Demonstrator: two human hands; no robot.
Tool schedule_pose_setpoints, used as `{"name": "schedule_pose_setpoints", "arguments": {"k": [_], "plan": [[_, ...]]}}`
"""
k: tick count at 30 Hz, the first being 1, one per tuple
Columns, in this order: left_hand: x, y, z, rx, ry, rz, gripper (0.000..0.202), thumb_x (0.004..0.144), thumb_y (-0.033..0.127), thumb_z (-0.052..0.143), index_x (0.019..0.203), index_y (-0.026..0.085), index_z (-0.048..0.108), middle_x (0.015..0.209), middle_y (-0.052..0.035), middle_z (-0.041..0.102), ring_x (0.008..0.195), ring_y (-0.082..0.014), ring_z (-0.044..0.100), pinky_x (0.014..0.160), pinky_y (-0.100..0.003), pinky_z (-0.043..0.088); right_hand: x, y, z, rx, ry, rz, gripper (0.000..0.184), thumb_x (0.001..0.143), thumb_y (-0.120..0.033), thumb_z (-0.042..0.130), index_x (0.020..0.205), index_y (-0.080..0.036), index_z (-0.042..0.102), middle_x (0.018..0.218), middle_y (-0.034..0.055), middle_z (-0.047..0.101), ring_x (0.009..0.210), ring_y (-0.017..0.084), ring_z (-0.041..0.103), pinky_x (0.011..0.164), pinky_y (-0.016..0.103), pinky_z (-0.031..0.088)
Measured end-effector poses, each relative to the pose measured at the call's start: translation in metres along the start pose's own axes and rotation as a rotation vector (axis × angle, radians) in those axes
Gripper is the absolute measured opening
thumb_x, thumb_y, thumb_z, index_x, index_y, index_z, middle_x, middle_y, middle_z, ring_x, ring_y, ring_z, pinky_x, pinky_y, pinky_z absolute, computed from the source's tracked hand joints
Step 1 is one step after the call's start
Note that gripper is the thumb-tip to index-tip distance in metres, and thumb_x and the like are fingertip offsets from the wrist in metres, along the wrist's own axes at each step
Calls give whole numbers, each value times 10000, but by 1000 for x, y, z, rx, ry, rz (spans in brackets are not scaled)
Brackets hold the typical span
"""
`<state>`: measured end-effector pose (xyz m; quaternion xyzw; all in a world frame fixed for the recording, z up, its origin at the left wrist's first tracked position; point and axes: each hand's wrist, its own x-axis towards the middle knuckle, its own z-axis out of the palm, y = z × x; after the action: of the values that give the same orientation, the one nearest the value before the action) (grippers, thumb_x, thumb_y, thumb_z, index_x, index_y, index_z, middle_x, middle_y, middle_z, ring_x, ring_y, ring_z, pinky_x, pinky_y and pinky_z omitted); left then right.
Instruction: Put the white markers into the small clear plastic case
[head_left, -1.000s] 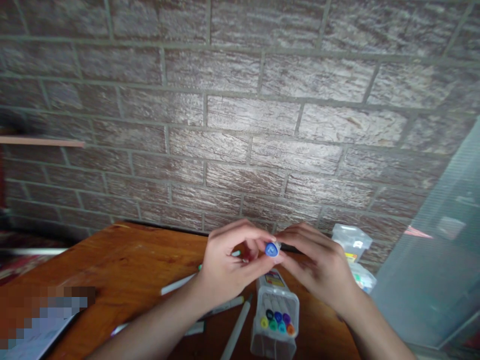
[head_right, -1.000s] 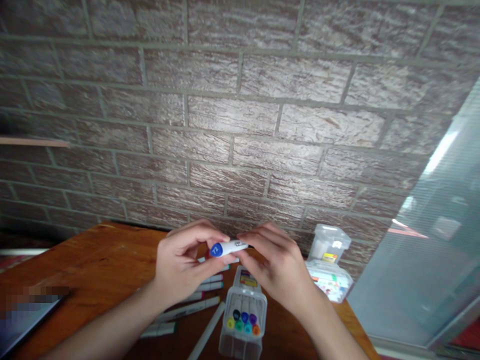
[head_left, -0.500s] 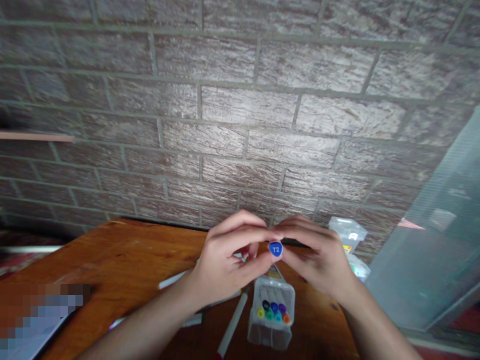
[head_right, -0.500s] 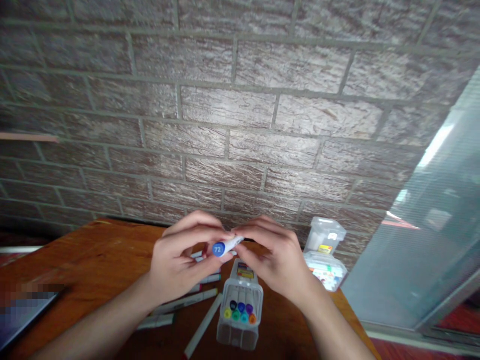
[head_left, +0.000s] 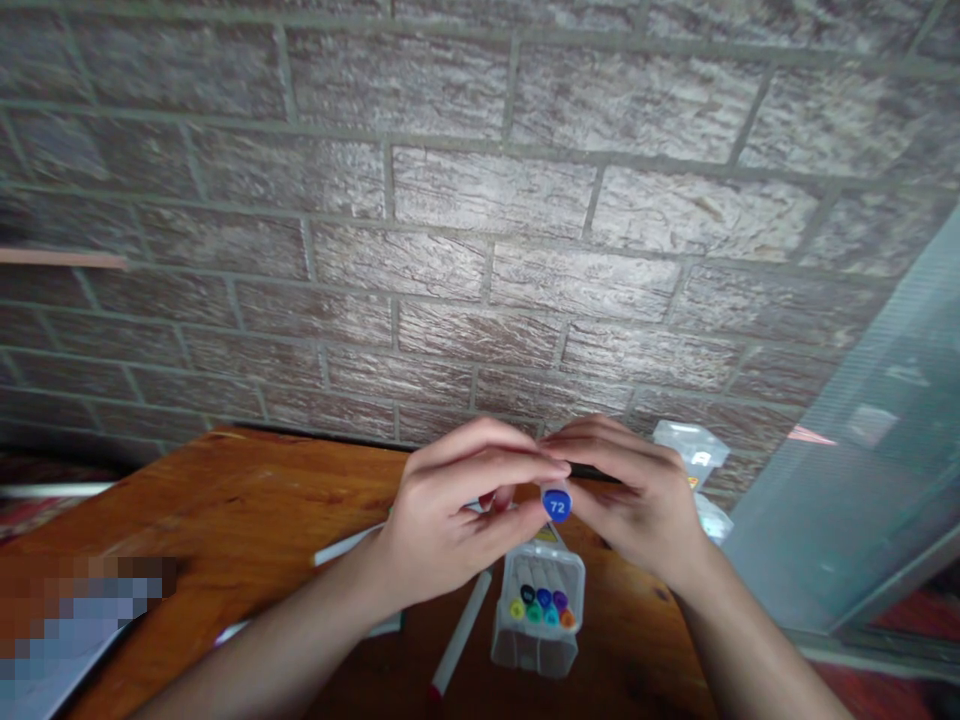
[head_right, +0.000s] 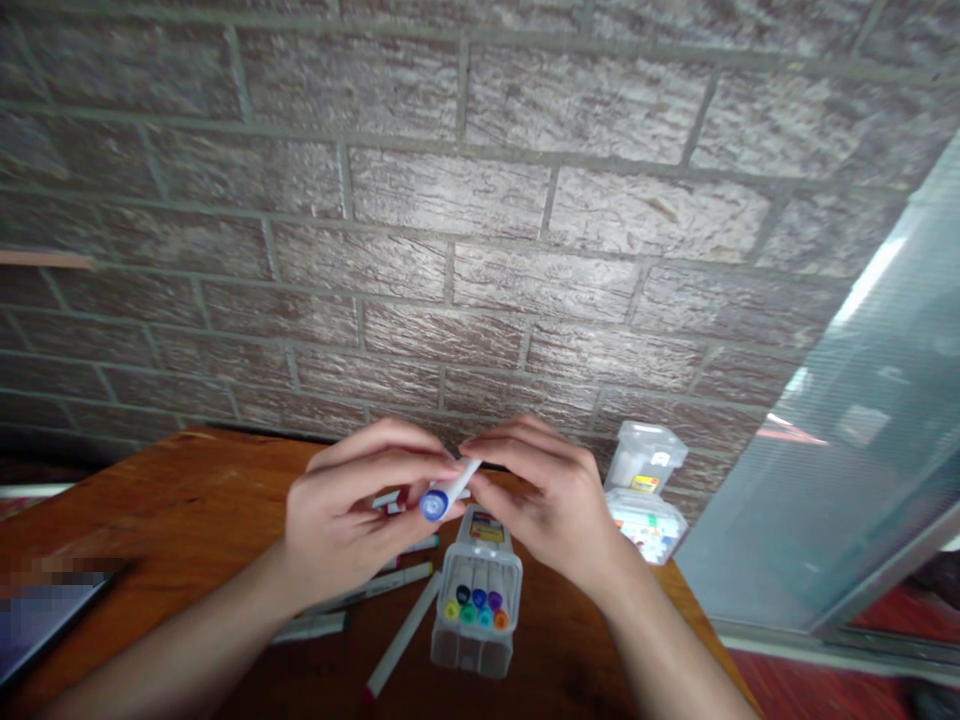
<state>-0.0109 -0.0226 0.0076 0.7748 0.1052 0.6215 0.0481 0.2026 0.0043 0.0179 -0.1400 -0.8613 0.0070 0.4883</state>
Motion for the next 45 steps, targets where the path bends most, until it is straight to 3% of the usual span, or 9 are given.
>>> {"name": "schedule_pose_setpoints", "arguments": {"k": [45], "plan": [[1, 1, -2, 9, -6, 13, 249, 868, 66, 823, 1107, 133, 795, 1037, -86, 769, 685, -83, 681, 609, -178, 592, 1, -3, -2, -9, -26, 20, 283, 886, -75, 810, 1145, -181, 767, 1043, 110, 813, 924, 229, 750, 819, 395, 599]]}}
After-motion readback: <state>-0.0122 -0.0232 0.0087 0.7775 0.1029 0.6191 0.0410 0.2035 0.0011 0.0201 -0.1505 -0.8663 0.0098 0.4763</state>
